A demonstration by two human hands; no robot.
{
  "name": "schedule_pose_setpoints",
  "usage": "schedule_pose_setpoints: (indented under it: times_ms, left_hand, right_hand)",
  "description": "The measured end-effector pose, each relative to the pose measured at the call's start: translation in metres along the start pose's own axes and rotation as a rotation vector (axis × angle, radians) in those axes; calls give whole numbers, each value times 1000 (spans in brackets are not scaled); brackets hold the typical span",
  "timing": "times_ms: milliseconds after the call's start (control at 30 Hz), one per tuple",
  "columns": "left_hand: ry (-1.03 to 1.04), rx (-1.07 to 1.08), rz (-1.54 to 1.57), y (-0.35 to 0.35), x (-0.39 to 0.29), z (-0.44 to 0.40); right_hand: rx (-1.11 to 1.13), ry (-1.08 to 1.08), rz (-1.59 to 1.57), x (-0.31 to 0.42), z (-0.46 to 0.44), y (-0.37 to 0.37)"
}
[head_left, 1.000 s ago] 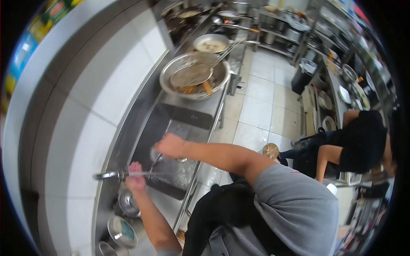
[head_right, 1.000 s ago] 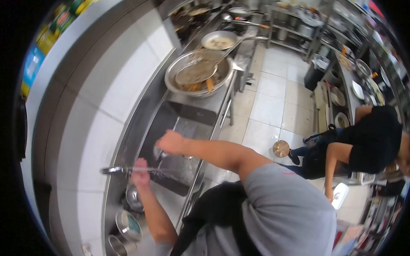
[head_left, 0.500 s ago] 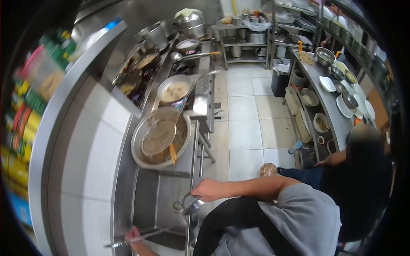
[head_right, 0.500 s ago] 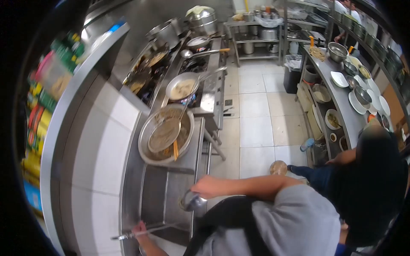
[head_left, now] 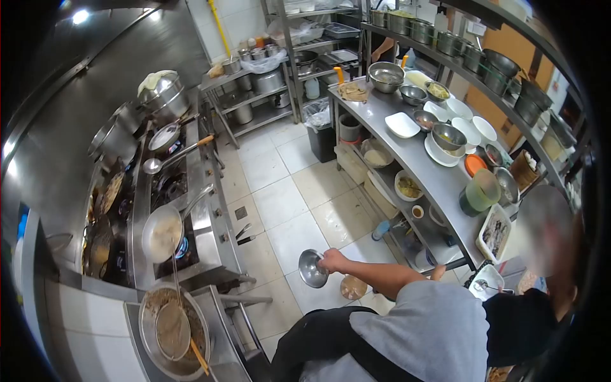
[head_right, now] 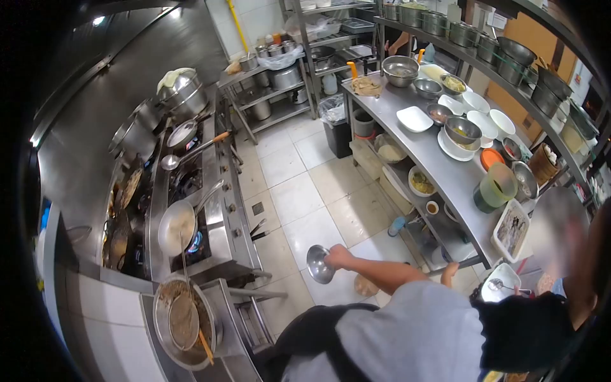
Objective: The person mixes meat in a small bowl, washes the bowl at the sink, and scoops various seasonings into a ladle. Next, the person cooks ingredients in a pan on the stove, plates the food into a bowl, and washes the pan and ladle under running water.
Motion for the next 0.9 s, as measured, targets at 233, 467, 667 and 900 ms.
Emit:
schedule_pose_setpoints:
  times_ms: [233, 467, 667, 900]
  left_hand:
    - [467, 677, -30, 111, -152, -9]
    - [487, 1310, 329, 347, -371, -49]
    - [495, 1543, 265, 436, -481, -84]
    - [692, 1488, 250, 462, -553, -130]
  right_hand:
    - [-533, 117, -933, 6, -80, -82]
    - [-963, -272, -1485, 52, -189, -304]
    - [-1522, -400, -1684, 67, -200, -511]
    - [-1687, -712, -1494, 125, -197, -612]
Point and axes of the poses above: each hand's wrist, its own z-axis away from the middle knuckle, its own y-axis out of the palm, x = y × z, the point moved 4 cm from there along -z, towards the middle knuckle, and after that the axes turned 9 degrees about -z, right-handed, at the moved point
